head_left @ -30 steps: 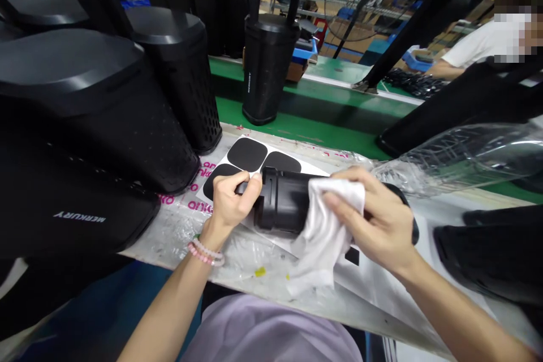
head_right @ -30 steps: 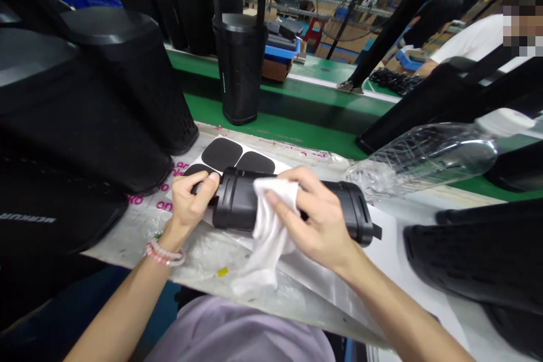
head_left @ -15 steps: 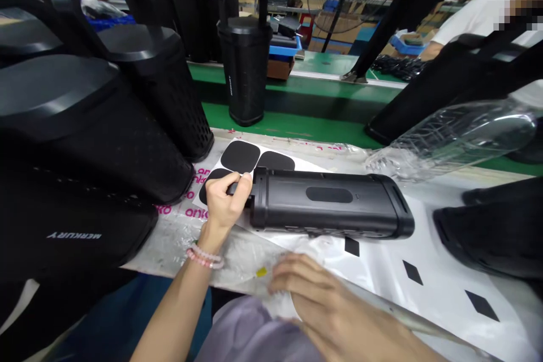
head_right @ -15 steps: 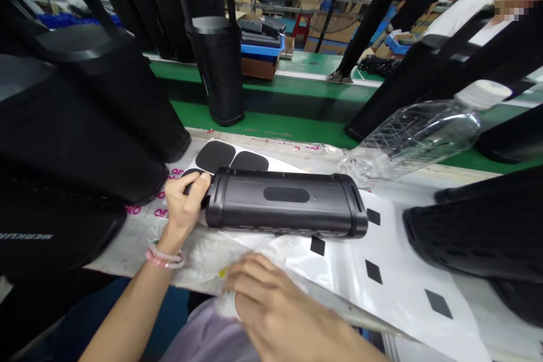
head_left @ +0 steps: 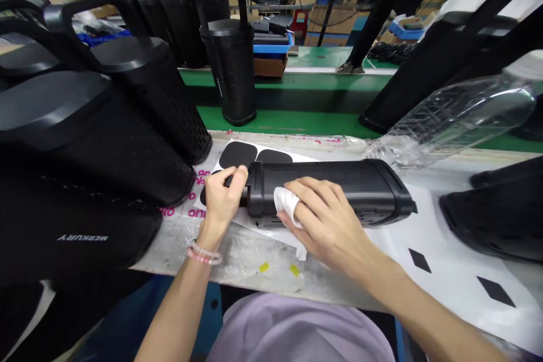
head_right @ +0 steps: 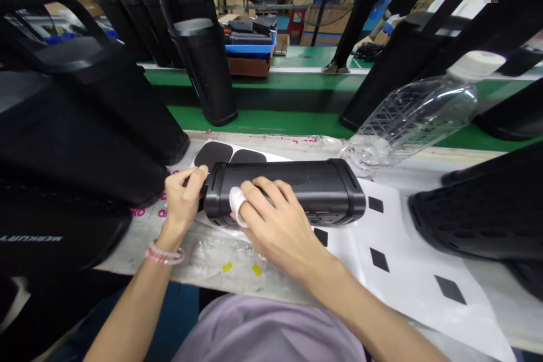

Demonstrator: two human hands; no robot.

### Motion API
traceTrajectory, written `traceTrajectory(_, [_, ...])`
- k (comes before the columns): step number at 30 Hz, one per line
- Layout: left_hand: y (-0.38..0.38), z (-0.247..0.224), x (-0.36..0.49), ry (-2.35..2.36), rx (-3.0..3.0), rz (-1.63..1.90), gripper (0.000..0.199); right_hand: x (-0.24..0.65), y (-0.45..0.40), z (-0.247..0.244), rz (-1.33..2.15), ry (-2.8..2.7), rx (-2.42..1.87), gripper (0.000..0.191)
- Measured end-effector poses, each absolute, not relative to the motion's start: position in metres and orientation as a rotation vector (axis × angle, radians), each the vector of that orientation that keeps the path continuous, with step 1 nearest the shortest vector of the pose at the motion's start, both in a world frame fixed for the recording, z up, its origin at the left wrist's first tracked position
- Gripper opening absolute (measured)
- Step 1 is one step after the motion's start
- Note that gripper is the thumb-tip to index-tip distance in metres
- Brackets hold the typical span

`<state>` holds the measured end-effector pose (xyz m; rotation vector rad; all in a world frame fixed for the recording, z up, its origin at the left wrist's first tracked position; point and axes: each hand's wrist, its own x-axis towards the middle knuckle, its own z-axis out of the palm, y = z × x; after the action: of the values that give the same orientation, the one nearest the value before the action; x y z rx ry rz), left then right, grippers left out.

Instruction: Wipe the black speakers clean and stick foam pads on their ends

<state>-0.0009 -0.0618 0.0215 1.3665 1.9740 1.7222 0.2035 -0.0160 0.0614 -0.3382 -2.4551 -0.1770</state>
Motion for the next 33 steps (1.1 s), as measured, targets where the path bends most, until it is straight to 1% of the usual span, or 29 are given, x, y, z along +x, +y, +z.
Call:
traceTrajectory(1, [-0.061, 0.022, -0.002, 1.970, 1.361, 1.706, 0.044, 0.198, -0.010, 0.062, -0.218, -2.519, -0.297, 0.003])
traceTrajectory(3, [-0.059, 0.024, -0.004, 1.966, 1.355, 1.685, 0.044, 0.190, 0.001, 0.068, -0.213, -2.613, -0.219, 0.010])
traceTrajectory(9, [-0.057, 0.026, -0.004, 1.965, 1.353, 1.691, 0.042, 0.180, 0.036, 0.088, -0.066, -2.740, 0.173, 0.024])
traceTrajectory(13, [-0.056, 0.026, -0.004, 1.966, 1.345, 1.692, 0.044, 0.182, 0.049, 0.093, 0.044, -2.748, 0.345, 0.029])
traceTrajectory(17, [-0.055, 0.027, -0.004, 1.971, 1.341, 1.694, 0.044, 0.180, 0.052, 0.094, 0.095, -2.755, 0.363, 0.028])
traceTrajectory(33, [-0.055, 0.028, -0.004, 1.975, 1.343, 1.676, 0.043, 0.176, 0.057, 0.097, 0.121, -2.761, 0.422, 0.026])
